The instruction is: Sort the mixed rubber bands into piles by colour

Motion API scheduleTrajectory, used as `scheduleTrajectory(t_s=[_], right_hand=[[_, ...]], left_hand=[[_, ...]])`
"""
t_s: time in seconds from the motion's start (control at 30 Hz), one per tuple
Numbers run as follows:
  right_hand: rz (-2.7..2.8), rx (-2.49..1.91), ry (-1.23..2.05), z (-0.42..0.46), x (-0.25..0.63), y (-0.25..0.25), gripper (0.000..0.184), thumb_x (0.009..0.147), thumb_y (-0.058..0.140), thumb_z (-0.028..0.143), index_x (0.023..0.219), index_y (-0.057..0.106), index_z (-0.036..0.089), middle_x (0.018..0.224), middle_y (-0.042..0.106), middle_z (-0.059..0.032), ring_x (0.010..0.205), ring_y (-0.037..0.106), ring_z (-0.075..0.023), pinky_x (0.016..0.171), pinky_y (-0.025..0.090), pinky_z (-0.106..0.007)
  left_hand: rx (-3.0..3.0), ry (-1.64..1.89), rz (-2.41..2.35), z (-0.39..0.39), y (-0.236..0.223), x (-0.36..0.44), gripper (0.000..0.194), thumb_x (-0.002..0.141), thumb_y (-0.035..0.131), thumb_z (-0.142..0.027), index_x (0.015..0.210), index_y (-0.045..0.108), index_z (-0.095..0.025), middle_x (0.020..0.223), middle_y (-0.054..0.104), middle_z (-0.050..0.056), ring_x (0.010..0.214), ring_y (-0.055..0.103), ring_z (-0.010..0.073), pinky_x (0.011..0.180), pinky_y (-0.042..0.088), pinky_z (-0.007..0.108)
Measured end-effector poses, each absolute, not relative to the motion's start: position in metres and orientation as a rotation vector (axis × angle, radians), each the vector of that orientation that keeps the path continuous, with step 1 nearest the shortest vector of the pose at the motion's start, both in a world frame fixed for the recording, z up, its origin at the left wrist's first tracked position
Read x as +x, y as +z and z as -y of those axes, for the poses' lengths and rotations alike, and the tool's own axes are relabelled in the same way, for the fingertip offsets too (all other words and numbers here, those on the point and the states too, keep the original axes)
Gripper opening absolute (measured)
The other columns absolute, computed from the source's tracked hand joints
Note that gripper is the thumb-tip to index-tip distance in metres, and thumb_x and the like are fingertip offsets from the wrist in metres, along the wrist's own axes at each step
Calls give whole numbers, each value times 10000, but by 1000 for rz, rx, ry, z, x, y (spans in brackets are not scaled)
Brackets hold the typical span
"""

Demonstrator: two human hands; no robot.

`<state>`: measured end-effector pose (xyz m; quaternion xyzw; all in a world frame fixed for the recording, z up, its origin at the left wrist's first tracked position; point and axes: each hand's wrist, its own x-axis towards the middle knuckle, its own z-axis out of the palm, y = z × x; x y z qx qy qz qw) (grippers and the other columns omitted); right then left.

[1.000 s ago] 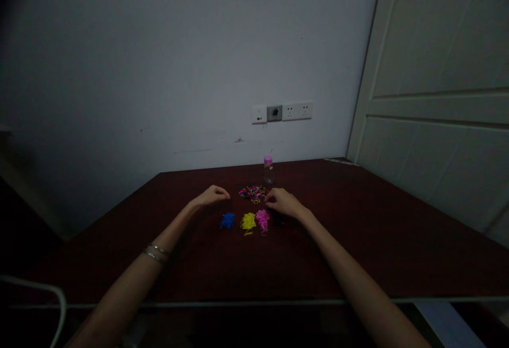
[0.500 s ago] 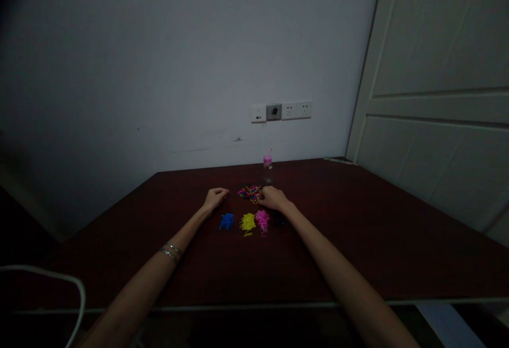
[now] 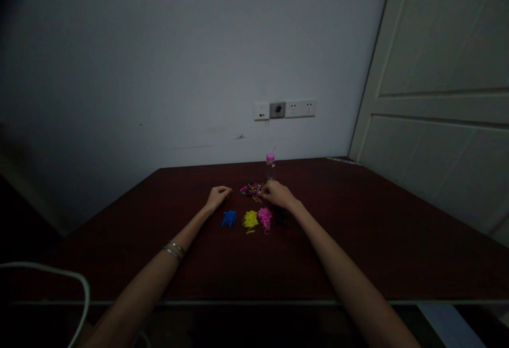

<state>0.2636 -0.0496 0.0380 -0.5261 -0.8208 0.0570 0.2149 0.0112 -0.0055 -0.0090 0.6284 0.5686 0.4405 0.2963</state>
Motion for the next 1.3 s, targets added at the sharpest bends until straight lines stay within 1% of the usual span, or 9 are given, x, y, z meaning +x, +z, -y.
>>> scheduleTrajectory(t_s=[0.2, 0.37, 0.5, 0.67, 0.77, 0.93, 1.1, 1.3], right_hand=[[2254, -1406, 232, 50, 269, 37, 166, 750, 550, 316, 768, 661, 194, 840, 645, -48, 743, 575, -158, 590, 391, -214], [2372, -1174, 299, 67, 262, 48, 174, 753, 552, 301, 792, 662, 172, 847, 621, -49, 747, 564, -151, 645, 408, -225], [2533, -1070, 320, 82, 251, 54, 146, 741, 565, 278, 762, 672, 179, 858, 620, -44, 764, 561, -151, 656, 404, -221], [2622, -1077, 371, 86, 245, 51, 123, 719, 572, 218, 773, 679, 194, 849, 640, -33, 758, 574, -149, 685, 404, -219], [2618, -1066, 391, 84, 246, 50, 134, 718, 576, 230, 795, 679, 191, 858, 642, -35, 772, 575, -153, 709, 408, -226], [2548, -975, 406, 80, 254, 54, 146, 729, 568, 242, 790, 677, 166, 862, 631, -45, 778, 571, -150, 689, 421, -226], [2367, -1114, 399, 66, 278, 56, 167, 715, 572, 244, 815, 676, 160, 840, 635, -48, 741, 580, -150, 654, 434, -231], [2231, -1322, 310, 48, 312, 51, 163, 708, 552, 206, 787, 683, 150, 804, 654, -59, 733, 596, -158, 647, 440, -228]], left_hand=[[1706, 1170, -1508, 6, -9, 10, 238, 719, 518, -244, 805, 671, -82, 723, 656, 58, 606, 546, 108, 559, 400, 193], [1687, 1177, -1509, 7, -9, 10, 273, 706, 532, -293, 805, 678, -85, 643, 637, 41, 560, 537, 110, 530, 388, 198], [1672, 1196, -1460, 8, -11, 9, 267, 700, 539, -286, 805, 678, -84, 616, 627, 31, 531, 521, 99, 523, 385, 196], [1685, 1180, -1464, 9, -11, 8, 255, 705, 537, -273, 810, 678, -89, 636, 634, 38, 546, 527, 101, 529, 389, 195], [1686, 1188, -1455, 9, -10, 8, 254, 702, 540, -271, 809, 676, -86, 650, 638, 42, 556, 531, 103, 537, 394, 198], [1692, 1187, -1442, 11, -9, 9, 257, 691, 542, -262, 810, 676, -77, 679, 649, 49, 567, 540, 105, 545, 402, 199], [1744, 1152, -1471, 9, -11, 9, 247, 680, 538, -235, 805, 677, -74, 712, 660, 64, 608, 558, 118, 562, 408, 202], [2053, 996, -1413, 10, -6, 20, 275, 671, 562, -306, 784, 687, -90, 701, 652, 58, 652, 555, 139, 595, 406, 220]])
